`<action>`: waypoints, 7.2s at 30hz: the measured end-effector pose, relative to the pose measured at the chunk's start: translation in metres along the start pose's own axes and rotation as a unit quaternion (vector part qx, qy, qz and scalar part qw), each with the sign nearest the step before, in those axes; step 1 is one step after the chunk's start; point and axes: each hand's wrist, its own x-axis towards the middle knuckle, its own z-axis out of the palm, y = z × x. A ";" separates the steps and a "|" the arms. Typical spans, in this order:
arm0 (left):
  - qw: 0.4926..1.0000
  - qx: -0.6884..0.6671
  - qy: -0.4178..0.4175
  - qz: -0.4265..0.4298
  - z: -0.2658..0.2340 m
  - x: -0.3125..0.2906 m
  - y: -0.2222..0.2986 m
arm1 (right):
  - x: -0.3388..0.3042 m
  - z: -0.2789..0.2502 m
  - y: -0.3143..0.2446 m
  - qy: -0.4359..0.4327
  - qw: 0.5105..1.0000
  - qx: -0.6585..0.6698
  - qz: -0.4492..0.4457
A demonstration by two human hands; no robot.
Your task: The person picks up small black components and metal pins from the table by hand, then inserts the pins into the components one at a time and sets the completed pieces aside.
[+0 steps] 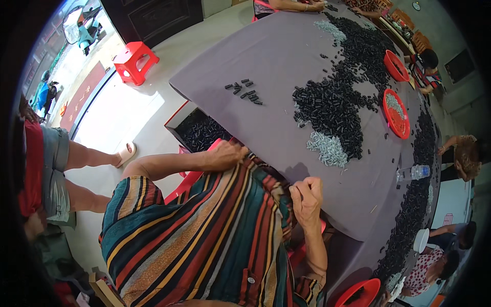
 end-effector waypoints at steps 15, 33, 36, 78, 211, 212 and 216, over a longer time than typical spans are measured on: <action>0.743 -0.663 0.047 0.084 -0.003 0.025 0.078 | 0.000 0.040 -0.016 -0.020 0.995 0.091 0.042; 0.880 0.097 0.460 -0.069 -0.094 0.046 -0.093 | 0.000 0.058 0.000 -0.016 0.992 0.125 0.002; 0.873 0.056 0.483 -0.047 -0.083 0.056 -0.082 | 0.001 0.057 0.003 -0.027 0.992 0.119 0.014; 0.881 0.187 0.425 0.088 -0.064 0.204 0.049 | 0.005 0.057 0.014 -0.019 0.997 0.068 -0.033; 0.729 -0.663 0.143 0.089 -0.036 0.055 0.113 | 0.023 0.020 0.015 0.223 0.881 0.397 0.126; 0.728 -0.663 0.149 0.091 -0.035 0.055 0.114 | 0.022 0.020 0.016 0.219 0.881 0.400 0.124; 0.723 -0.670 0.145 0.090 -0.035 0.055 0.114 | 0.019 0.020 0.018 0.219 0.902 0.357 0.104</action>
